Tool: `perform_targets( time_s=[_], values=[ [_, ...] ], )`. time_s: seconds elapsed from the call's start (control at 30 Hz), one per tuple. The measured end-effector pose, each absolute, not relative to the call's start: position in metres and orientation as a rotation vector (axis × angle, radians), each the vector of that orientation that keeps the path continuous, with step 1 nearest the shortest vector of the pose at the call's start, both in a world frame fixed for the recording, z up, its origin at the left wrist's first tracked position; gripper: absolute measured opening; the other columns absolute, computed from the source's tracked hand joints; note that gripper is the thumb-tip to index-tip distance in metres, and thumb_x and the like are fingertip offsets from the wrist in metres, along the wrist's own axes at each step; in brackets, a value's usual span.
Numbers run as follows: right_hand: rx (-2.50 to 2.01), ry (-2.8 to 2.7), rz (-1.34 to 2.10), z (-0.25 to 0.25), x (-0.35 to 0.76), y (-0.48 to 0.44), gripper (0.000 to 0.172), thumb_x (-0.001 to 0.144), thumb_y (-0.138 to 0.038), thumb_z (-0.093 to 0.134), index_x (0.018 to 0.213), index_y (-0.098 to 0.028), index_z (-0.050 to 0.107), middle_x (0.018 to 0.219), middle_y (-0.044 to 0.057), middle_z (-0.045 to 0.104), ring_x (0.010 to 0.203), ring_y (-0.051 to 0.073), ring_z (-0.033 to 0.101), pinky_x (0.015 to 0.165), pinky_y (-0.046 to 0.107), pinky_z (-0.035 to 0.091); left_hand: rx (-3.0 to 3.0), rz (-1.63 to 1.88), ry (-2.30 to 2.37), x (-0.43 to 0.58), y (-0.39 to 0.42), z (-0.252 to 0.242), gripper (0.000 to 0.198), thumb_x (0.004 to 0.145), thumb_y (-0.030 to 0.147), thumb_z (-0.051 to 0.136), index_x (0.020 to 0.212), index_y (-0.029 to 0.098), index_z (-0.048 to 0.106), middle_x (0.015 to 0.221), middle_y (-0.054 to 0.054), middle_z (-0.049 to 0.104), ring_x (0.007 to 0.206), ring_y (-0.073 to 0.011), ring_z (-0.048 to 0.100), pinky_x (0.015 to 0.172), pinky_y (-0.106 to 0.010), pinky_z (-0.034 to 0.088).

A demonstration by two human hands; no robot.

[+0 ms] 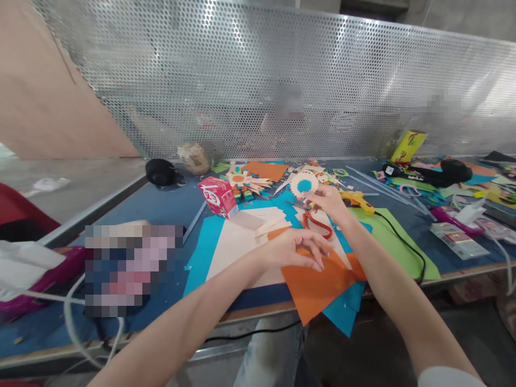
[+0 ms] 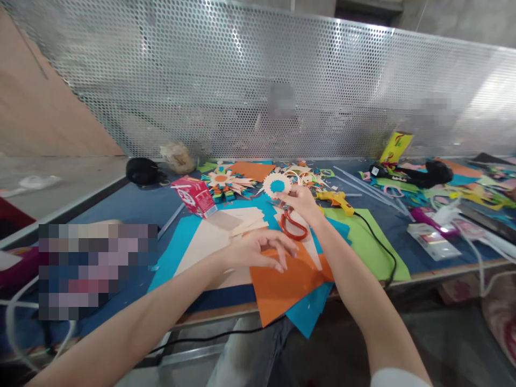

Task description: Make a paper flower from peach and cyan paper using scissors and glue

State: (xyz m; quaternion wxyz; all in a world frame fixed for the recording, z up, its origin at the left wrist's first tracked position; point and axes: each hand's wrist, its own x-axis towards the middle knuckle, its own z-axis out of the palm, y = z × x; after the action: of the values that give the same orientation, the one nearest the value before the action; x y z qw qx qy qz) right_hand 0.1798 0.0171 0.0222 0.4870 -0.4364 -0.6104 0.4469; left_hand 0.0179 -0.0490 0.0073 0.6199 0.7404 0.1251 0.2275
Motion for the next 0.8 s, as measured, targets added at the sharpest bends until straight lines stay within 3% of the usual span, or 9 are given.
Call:
perform_targets(
  time_s=[0.13,0.27,0.33,0.43,0.63,0.8],
  values=[
    [-1.058,-1.557,1.017,0.02,0.178,0.016,0.021,0.064,-0.035,0.067,0.065,-0.014,0.065,0.054,0.001,0.062,0.042,0.007,0.049,0.039,0.018,0.038,1.864,0.756,0.474,0.014,-0.039,0.006,0.024,0.085,0.032,0.047,0.104,0.022,0.058,0.073,-0.003,0.068,0.074,-0.0146,0.065,0.071,-0.03,0.05],
    [-1.024,-1.584,1.006,0.018,0.173,0.015,0.021,0.063,-0.036,0.067,0.065,-0.015,0.064,0.054,0.0,0.062,0.041,0.007,0.048,0.039,0.018,0.035,1.858,1.562,0.968,0.005,-0.02,0.008,0.03,0.07,0.028,0.065,0.096,0.022,0.052,0.078,-0.001,0.058,0.067,-0.0114,0.056,0.058,-0.025,0.044],
    [-1.029,-1.604,1.029,0.017,0.171,0.013,0.023,0.064,-0.038,0.067,0.066,-0.015,0.064,0.056,0.001,0.063,0.042,0.007,0.049,0.039,0.019,0.034,1.743,1.743,1.061,0.0,-0.011,0.009,0.037,0.066,0.026,0.07,0.096,0.023,0.049,0.083,-0.001,0.055,0.071,-0.0122,0.055,0.054,-0.024,0.042],
    [-1.036,-1.658,1.102,0.02,0.166,0.007,0.027,0.063,-0.041,0.067,0.067,-0.015,0.063,0.058,0.002,0.064,0.044,0.008,0.051,0.041,0.02,0.037,1.698,1.674,1.009,-0.006,-0.005,0.01,0.036,0.069,0.023,0.067,0.1,0.023,0.049,0.084,-0.002,0.057,0.076,-0.0131,0.057,0.056,-0.024,0.044],
    [-0.941,-1.575,1.148,0.027,0.159,-0.002,0.032,0.058,-0.041,0.072,0.076,-0.017,0.06,0.069,0.0,0.065,0.062,0.011,0.059,0.057,0.022,0.046,1.642,1.508,0.949,-0.005,-0.007,0.013,0.023,0.069,0.024,0.066,0.088,0.016,0.057,0.073,-0.001,0.061,0.061,-0.0088,0.055,0.049,-0.02,0.042],
    [-0.926,-1.49,0.973,0.031,0.158,-0.012,0.034,0.06,-0.044,0.07,0.056,-0.017,0.05,0.052,-0.004,0.054,0.048,0.007,0.049,0.049,0.021,0.043,1.534,1.415,0.751,-0.004,-0.019,0.024,0.015,0.07,0.027,0.065,0.075,0.016,0.057,0.065,0.002,0.056,0.053,-0.0049,0.051,0.046,-0.017,0.042]
  ],
)
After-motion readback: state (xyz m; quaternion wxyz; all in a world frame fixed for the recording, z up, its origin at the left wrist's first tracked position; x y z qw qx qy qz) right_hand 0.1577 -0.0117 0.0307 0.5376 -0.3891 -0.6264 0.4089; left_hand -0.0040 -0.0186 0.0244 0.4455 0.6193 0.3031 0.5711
